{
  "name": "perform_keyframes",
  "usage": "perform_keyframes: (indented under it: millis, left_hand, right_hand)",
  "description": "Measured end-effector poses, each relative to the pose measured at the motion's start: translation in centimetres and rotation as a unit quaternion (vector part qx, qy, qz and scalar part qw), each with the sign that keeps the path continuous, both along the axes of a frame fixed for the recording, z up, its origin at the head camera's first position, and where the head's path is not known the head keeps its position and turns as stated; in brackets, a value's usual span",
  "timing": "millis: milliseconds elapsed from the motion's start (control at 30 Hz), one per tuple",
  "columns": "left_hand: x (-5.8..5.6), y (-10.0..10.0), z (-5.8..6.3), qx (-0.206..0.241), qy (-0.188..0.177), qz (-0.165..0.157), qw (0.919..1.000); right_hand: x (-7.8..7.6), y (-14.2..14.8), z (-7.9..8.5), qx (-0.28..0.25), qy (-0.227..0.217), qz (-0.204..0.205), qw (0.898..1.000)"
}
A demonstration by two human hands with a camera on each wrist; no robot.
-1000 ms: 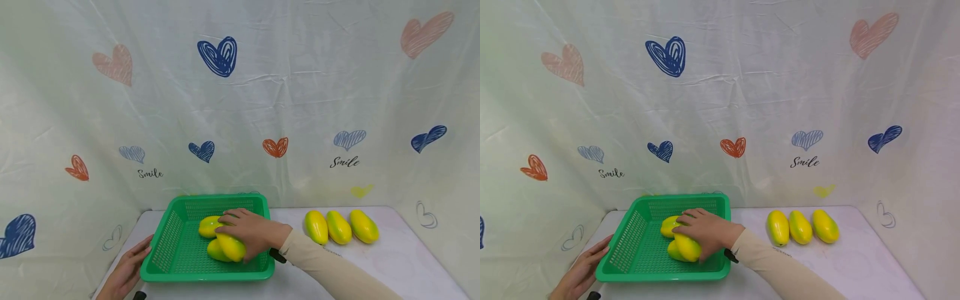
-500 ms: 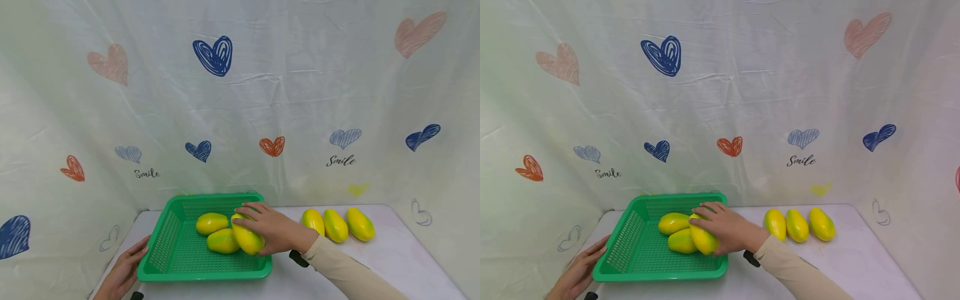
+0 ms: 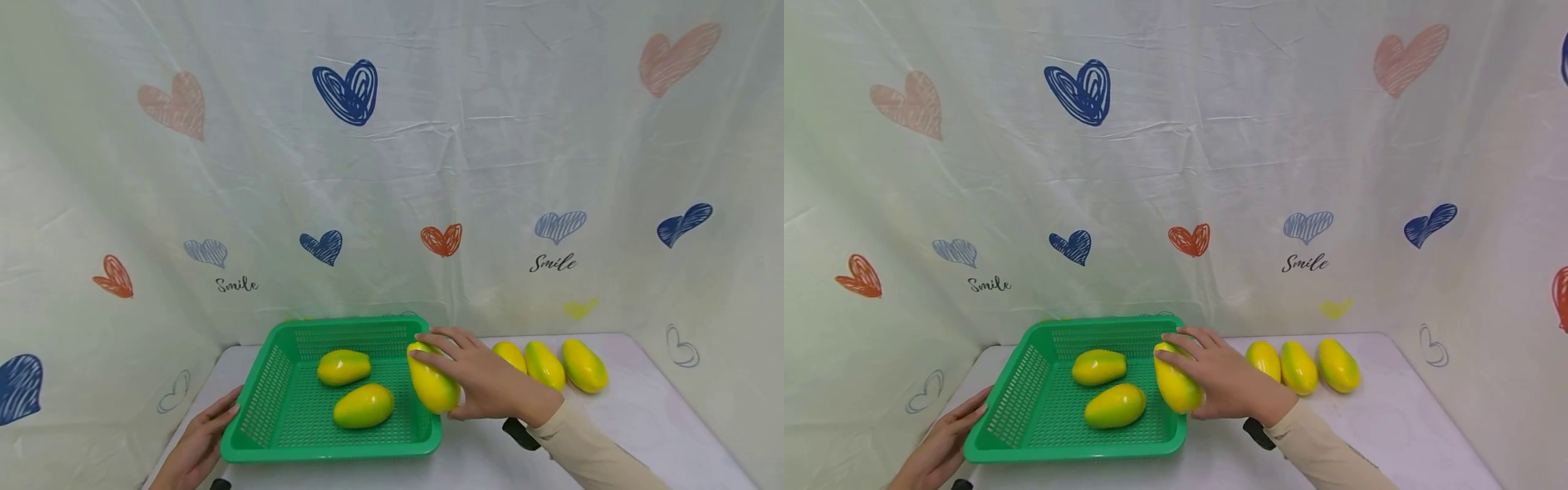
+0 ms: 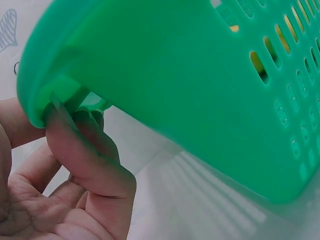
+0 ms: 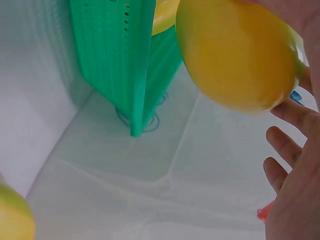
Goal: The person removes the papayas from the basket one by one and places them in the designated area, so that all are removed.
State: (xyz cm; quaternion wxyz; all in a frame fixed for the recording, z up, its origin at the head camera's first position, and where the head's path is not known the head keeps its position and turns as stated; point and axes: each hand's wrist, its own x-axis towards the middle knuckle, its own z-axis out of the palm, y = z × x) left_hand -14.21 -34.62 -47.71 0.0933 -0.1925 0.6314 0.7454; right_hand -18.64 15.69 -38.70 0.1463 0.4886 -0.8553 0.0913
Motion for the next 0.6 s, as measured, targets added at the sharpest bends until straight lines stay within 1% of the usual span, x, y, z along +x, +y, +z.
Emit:
perform_keyframes:
  millis: [133,300,500,600]
  left_hand:
    - [0.1,-0.1,0.0,0.007,0.005,-0.012,0.9999]
    - [0.1,-0.2,0.1,0.014,0.003,-0.008,0.9999]
    - [0.0,-0.1,0.0,0.011,0.003,-0.001,0.9999]
    - [0.0,-0.1,0.0,0.011,0.005,-0.004,0.9999]
  right_hand:
    - [0.5,1.2,-0.3,-0.011,0.000,-0.022,1.000]
    - [1.1,2.8,-1.0,-0.020,0.000,-0.047,0.999]
    - [1.7,4.7,-2.3,-0.039,0.006,-0.066,0.997]
    - [2.1,5.5,-2.9,-0.042,0.007,-0.080,0.996]
